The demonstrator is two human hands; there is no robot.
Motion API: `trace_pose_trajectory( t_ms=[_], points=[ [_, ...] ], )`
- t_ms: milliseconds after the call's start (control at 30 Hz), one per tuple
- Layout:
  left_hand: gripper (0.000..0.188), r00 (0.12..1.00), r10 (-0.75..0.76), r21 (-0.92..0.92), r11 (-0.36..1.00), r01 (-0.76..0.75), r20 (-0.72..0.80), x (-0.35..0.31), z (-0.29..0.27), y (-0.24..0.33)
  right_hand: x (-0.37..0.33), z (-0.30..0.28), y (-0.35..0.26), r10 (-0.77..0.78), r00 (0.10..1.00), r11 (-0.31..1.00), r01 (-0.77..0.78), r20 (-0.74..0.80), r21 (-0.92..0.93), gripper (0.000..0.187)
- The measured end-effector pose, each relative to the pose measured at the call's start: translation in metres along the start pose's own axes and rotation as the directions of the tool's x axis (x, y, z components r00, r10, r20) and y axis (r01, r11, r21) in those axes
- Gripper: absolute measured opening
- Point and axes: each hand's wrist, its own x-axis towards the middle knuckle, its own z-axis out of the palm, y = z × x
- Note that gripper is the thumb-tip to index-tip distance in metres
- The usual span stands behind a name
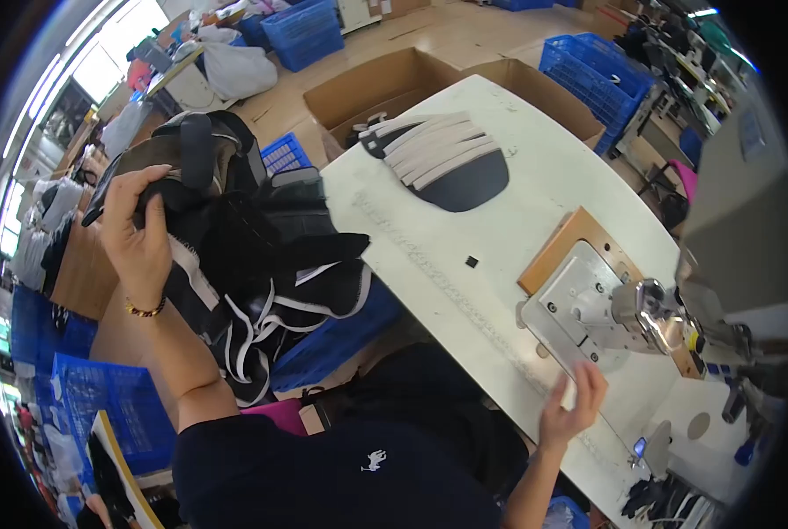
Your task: Sewing and assembling black leather boots using an industrial sewing machine.
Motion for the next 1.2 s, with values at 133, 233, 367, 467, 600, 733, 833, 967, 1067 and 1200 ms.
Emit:
trace_pose_trajectory(
  t_ms=[133, 233, 367, 467, 600, 733, 833, 967, 1067, 1200],
  points=[
    [0.026, 0.997, 0.076, -0.217, 0.974, -0.068, 0.031, 0.025, 0.009, 0.026, 0.010, -0.007, -0.048, -0.314, 0.949, 0.940, 0.308, 0.020, 0.148, 0.025],
    [0.025, 0.990, 0.111, -0.336, 0.939, -0.074, 0.091, 0.039, 0.018, 0.052, 0.018, -0.030, -0.072, -0.486, 0.868, 0.851, 0.442, 0.105, 0.283, 0.024],
    [0.020, 0.773, 0.547, -0.664, 0.712, -0.226, 0.322, 0.056, 0.045, 0.106, 0.047, -0.037, -0.150, -0.922, 0.387, 0.372, 0.888, -0.002, 0.271, 0.022],
    [0.022, 0.538, 0.818, -0.871, 0.403, -0.279, 0.206, 0.051, 0.073, 0.159, 0.054, -0.030, -0.171, -0.934, 0.199, 0.256, 0.952, 0.295, 0.169, 0.019],
    [0.027, 0.675, 0.736, -0.904, 0.323, -0.279, 0.054, 0.039, 0.106, 0.202, 0.063, -0.039, -0.154, -0.849, 0.135, 0.319, 0.902, 0.511, 0.292, 0.015],
    [0.039, 0.840, 0.477, -0.867, 0.270, -0.419, -0.258, 0.042, 0.110, 0.209, 0.073, -0.087, -0.116, -0.895, 0.316, 0.345, 0.938, 0.315, 0.039, 0.021],
    [0.034, 0.801, 0.598, -0.998, -0.042, 0.040, 0.007, 0.009, 0.113, 0.202, 0.049, -0.136, -0.108, -0.752, 0.512, 0.433, 0.859, 0.415, -0.274, 0.027],
    [0.047, 0.256, 0.952, -0.796, -0.283, 0.536, -0.166, -0.034, 0.142, 0.242, -0.034, -0.210, -0.098, -0.438, 0.787, 0.694, 0.603, 0.435, -0.392, 0.024],
    [0.053, 0.124, 0.921, -0.809, -0.384, 0.445, -0.369, -0.057, 0.153, 0.255, -0.052, -0.203, -0.105, -0.272, 0.919, 0.813, 0.379, 0.286, -0.442, 0.033],
    [0.061, 0.104, 0.924, -0.866, -0.382, 0.323, -0.369, -0.058, 0.163, 0.262, 0.002, -0.178, -0.050, -0.223, 0.944, 0.897, 0.297, 0.244, -0.328, 0.019]
  ],
)
